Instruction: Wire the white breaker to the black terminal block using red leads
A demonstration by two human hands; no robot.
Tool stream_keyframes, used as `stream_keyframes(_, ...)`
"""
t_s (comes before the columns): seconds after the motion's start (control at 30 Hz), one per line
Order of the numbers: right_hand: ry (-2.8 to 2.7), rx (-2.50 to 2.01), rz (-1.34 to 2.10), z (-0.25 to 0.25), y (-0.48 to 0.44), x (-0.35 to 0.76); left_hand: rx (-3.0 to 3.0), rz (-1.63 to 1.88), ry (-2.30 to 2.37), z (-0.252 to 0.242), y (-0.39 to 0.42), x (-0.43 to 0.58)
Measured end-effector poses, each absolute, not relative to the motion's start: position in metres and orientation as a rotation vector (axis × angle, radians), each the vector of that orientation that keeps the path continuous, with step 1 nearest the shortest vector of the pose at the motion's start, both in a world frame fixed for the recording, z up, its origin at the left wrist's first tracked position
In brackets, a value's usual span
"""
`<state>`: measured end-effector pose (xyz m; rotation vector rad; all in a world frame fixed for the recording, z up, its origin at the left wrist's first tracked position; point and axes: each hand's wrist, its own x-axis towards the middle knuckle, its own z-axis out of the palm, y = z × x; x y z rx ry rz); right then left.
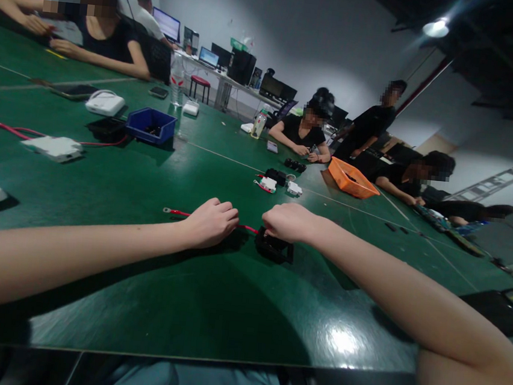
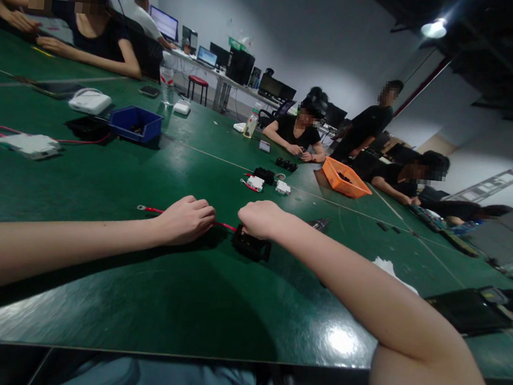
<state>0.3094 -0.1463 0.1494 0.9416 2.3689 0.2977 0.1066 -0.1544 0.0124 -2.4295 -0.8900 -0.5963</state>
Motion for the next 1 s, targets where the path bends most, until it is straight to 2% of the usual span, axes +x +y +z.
stream_keyframes(0.6, 2.673, 1.023, -0.063, 0.120, -0.159, 0.381, -2.443, -0.570, -0.885, 0.017, -0.158, 0.106)
stream_keyframes(1.0, 2.784, 1.055, -0.166, 0.112, -0.151, 0.403, -2.400, -0.542, -0.855, 0.020, -0.162, 0.106)
